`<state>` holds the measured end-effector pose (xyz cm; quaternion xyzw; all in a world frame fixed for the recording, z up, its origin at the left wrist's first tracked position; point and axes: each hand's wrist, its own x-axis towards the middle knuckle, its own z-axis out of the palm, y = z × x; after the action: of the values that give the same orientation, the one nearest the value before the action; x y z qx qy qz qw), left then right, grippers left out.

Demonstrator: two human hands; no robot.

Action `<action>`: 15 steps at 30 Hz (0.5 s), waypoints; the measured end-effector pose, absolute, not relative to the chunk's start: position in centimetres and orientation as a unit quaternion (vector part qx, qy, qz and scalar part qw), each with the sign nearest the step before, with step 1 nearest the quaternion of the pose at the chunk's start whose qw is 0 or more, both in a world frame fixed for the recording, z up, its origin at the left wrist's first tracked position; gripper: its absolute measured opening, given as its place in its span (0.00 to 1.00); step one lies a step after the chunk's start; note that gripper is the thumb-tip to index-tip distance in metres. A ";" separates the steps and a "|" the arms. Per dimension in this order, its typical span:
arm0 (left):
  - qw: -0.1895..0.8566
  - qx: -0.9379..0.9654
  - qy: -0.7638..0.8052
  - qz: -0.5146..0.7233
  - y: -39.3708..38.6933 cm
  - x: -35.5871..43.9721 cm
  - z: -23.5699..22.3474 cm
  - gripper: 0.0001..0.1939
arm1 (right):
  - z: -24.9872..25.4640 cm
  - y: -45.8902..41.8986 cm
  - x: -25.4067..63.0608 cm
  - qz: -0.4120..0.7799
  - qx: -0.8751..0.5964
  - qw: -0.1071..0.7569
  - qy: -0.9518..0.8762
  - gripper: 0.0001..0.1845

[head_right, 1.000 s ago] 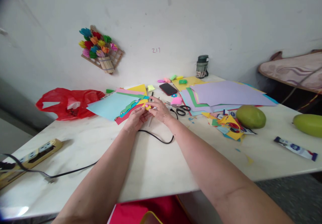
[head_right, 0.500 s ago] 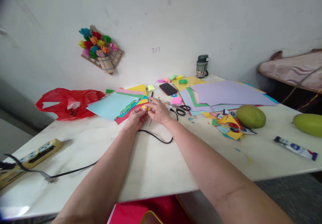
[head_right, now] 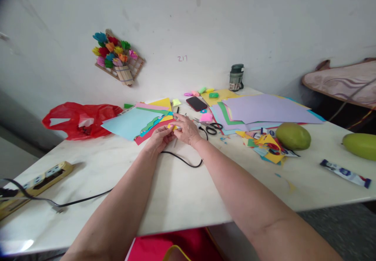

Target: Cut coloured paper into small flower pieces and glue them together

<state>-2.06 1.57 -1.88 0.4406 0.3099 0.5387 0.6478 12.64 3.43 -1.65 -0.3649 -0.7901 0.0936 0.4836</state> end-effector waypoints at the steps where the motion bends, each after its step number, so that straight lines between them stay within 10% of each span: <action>1: 0.648 0.443 0.312 0.535 1.6 -2.1 -1.9 0.09 | -1.7 3.6 12.7 0.119 -0.369 0.496 -0.777 0.19; 15: 0.648 0.451 0.351 0.504 1.6 -2.1 -1.7 0.09 | -0.1 2.5 12.6 0.481 -0.441 0.544 -0.527 0.14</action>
<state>-2.11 1.64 -1.67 0.4506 0.3506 0.5038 0.6483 12.56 2.53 -0.10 -0.4413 -0.5269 0.4812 0.5442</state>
